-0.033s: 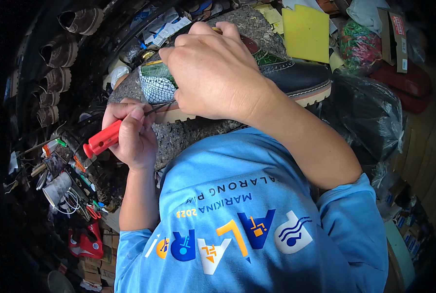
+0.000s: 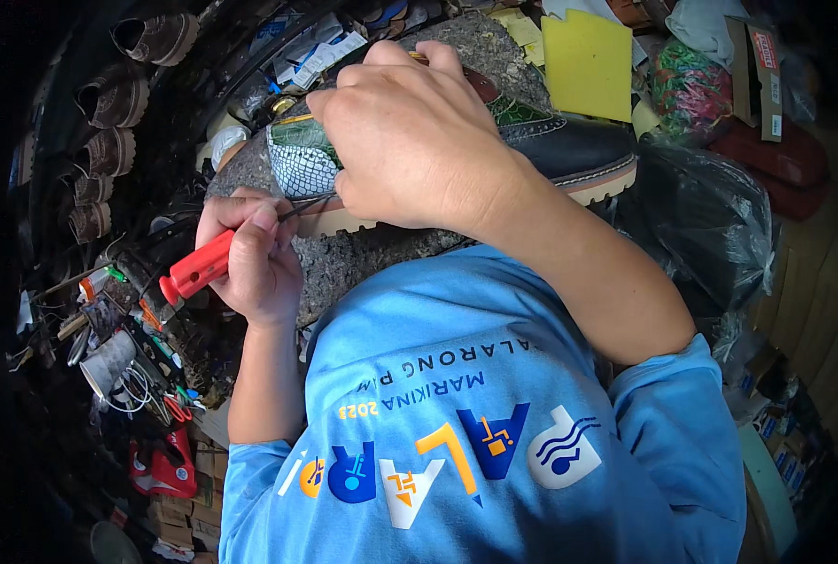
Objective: Scraping the edge of a shoe sole using a hand tool.
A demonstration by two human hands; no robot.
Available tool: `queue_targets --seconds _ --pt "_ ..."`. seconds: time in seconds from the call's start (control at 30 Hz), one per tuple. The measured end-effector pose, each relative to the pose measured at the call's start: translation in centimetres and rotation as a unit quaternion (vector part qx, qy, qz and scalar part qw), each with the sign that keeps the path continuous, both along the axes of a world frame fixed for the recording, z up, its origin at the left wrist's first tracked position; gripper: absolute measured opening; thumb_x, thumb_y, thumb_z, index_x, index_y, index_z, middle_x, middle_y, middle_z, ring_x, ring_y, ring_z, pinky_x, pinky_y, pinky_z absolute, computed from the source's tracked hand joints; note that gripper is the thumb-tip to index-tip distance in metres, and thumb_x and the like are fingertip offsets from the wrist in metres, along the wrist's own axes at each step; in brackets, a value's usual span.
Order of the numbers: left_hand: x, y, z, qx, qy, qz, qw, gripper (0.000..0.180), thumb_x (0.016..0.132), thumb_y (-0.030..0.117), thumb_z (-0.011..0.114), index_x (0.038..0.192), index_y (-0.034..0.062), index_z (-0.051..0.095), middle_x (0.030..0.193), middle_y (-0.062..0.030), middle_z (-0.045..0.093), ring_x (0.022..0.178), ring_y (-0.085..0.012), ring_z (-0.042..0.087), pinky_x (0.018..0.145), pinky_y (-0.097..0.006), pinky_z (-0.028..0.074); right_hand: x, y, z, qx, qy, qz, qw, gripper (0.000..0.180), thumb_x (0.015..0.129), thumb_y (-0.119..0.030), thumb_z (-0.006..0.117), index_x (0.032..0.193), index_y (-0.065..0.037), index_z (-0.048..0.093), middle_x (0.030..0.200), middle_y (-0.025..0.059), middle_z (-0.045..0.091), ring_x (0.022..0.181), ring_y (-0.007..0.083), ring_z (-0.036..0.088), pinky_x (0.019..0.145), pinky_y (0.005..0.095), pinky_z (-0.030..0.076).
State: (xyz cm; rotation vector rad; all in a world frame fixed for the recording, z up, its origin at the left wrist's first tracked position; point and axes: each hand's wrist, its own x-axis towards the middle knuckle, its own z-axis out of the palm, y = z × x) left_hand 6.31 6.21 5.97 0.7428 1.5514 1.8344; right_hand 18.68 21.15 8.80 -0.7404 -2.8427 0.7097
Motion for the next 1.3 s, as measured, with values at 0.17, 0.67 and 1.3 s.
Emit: queue_targets --seconds 0.17,0.67,1.3 --pt "0.0 -0.3 -0.4 0.004 0.042 -0.001 0.999 0.008 0.079 0.004 0.058 0.077 -0.0017 0.052 0.075 -0.0153 0.058 0.057 -0.0111 0.046 0.056 -0.023 0.041 -0.4 0.1 0.5 -0.002 -0.019 -0.002 1.0 0.056 0.066 -0.023 0.077 0.119 -0.006 0.065 0.1 0.0095 0.065 0.107 0.0262 0.057 0.099 0.0421 0.038" --pt "-0.7 0.3 -1.1 0.016 0.016 -0.01 1.0 0.007 0.079 0.004 0.058 0.078 -0.0022 0.053 0.071 -0.0133 0.057 0.058 -0.0125 0.046 0.057 -0.026 0.041 -1.2 0.7 -0.5 0.011 0.01 -0.011 1.0 0.049 0.064 -0.025 0.079 0.109 -0.008 0.068 0.103 0.0106 0.068 0.104 0.0294 0.06 0.094 0.0434 0.043" --pt "-0.9 0.4 -1.5 0.031 0.038 -0.018 0.999 0.007 0.079 0.003 0.057 0.078 -0.0021 0.053 0.074 -0.0147 0.058 0.058 -0.012 0.046 0.057 -0.026 0.041 -1.3 1.2 -0.9 0.003 0.018 -0.008 1.0 0.05 0.064 -0.024 0.08 0.109 -0.007 0.067 0.103 0.0123 0.068 0.106 0.0303 0.06 0.095 0.0434 0.044"
